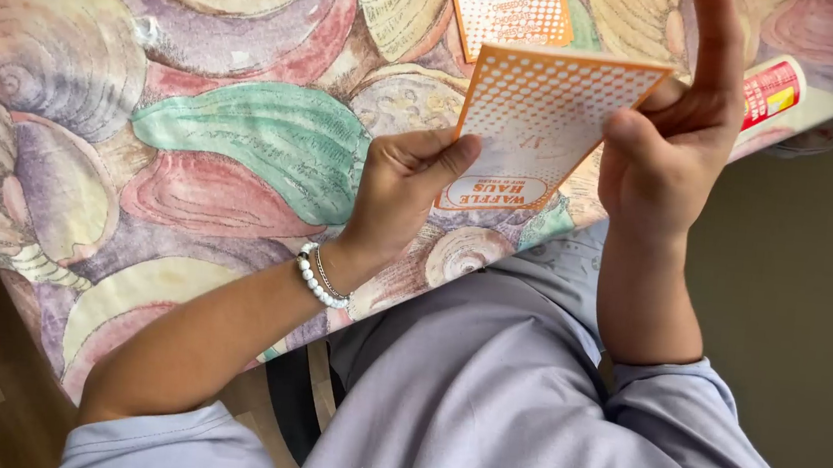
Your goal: Applying glue to paper templates and folding them to assemble paper bags on a table.
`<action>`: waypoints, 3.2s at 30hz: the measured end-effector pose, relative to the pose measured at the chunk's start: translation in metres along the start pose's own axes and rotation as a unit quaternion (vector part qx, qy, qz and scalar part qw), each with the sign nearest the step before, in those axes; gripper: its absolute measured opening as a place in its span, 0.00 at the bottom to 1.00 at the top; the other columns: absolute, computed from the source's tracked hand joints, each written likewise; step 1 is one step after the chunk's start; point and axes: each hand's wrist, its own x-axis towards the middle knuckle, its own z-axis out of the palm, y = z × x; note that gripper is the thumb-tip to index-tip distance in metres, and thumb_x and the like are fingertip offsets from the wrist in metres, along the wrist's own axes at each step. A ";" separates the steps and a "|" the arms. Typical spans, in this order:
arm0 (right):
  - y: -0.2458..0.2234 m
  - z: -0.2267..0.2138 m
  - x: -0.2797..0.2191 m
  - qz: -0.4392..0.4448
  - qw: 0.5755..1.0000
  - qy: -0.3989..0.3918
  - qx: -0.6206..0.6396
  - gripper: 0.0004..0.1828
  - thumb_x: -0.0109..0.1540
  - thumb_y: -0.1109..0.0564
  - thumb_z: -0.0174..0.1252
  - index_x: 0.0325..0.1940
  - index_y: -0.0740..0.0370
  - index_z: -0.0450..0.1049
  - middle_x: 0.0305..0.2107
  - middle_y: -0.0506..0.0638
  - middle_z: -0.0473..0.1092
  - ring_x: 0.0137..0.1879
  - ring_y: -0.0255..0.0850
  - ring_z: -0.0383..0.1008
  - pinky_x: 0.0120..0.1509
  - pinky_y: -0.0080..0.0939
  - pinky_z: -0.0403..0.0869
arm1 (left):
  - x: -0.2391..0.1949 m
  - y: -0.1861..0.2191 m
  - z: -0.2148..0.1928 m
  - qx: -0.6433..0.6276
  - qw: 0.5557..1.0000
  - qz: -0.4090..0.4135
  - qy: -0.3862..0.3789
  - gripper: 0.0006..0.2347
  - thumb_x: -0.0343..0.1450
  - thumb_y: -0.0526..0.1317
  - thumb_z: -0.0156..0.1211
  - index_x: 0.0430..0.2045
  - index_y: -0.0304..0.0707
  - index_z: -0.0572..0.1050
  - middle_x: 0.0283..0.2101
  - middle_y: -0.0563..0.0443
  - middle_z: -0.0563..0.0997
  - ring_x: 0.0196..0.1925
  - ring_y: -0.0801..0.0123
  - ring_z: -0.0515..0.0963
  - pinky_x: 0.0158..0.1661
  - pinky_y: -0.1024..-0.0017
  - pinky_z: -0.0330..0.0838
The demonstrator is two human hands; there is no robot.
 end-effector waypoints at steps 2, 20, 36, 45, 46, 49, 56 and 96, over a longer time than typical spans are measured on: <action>-0.009 0.010 0.000 -0.017 0.998 0.036 -0.044 0.49 0.65 0.68 0.67 0.86 0.64 0.49 0.50 0.50 0.58 0.41 0.34 0.61 0.55 0.35 0.62 | -0.002 0.001 0.000 0.015 1.000 0.009 -0.014 0.12 0.74 0.39 0.62 0.17 0.42 0.75 0.21 0.69 0.64 0.27 0.84 0.58 0.29 0.83 0.53; -0.035 0.021 -0.011 -0.096 0.979 0.004 -0.182 0.45 0.61 0.68 0.69 0.79 0.73 0.56 0.76 0.63 0.58 0.58 0.41 0.72 0.67 0.31 0.68 | -0.003 0.077 0.017 0.283 0.928 0.244 -0.003 0.04 0.74 0.35 0.66 0.39 0.35 0.82 0.41 0.50 0.86 0.43 0.72 0.87 0.45 0.79 0.80; -0.093 0.061 0.032 -0.227 0.869 -0.238 -0.369 0.08 0.65 0.61 0.69 0.35 0.69 0.82 0.42 0.64 0.77 0.62 0.57 0.63 0.73 0.56 0.62 | -0.012 0.078 0.015 0.247 0.934 0.256 -0.032 0.05 0.73 0.29 0.68 0.41 0.33 0.81 0.44 0.44 0.85 0.46 0.66 0.88 0.48 0.77 0.85; 0.014 -0.009 0.007 -0.019 0.982 -0.122 -0.142 0.45 0.60 0.56 0.69 0.77 0.65 0.58 0.73 0.56 0.59 0.78 0.48 0.62 0.79 0.50 0.73 | 0.019 0.045 -0.012 -0.168 0.978 0.112 0.049 0.07 0.73 0.39 0.69 0.42 0.37 0.83 0.42 0.49 0.86 0.45 0.66 0.84 0.48 0.66 0.83; 0.012 -0.011 0.006 -0.017 0.982 -0.123 -0.140 0.45 0.60 0.56 0.69 0.77 0.65 0.58 0.73 0.56 0.59 0.78 0.48 0.62 0.79 0.50 0.73 | 0.023 0.043 -0.017 -0.167 0.978 0.112 0.051 0.07 0.73 0.39 0.69 0.42 0.37 0.83 0.42 0.49 0.86 0.45 0.66 0.84 0.48 0.66 0.83; -0.007 -0.012 0.002 0.055 0.985 -0.033 -0.158 0.44 0.60 0.71 0.72 0.77 0.67 0.61 0.41 0.66 0.76 0.45 0.42 0.78 0.53 0.40 0.81 | 0.031 0.045 -0.028 -0.129 0.989 0.069 0.038 0.08 0.72 0.44 0.68 0.39 0.42 0.82 0.38 0.55 0.81 0.42 0.68 0.78 0.38 0.78 0.73; -0.062 0.000 0.004 0.054 0.944 -0.139 -0.293 0.48 0.57 0.71 0.71 0.78 0.74 0.56 0.47 0.59 0.66 0.50 0.44 0.75 0.45 0.35 0.74 | 0.024 0.074 -0.012 0.246 0.951 0.168 -0.077 0.13 0.73 0.44 0.65 0.43 0.31 0.78 0.35 0.48 0.82 0.36 0.74 0.80 0.36 0.81 0.76; 0.000 -0.035 0.034 0.074 0.871 -0.175 -0.453 0.17 0.67 0.71 0.64 0.60 0.74 0.76 0.45 0.61 0.78 0.49 0.41 0.79 0.56 0.37 0.77 | 0.009 -0.007 -0.003 0.717 0.650 0.126 -0.220 0.26 0.81 0.52 0.34 0.68 0.30 0.60 0.72 0.35 0.62 0.73 0.49 0.63 0.72 0.47 0.49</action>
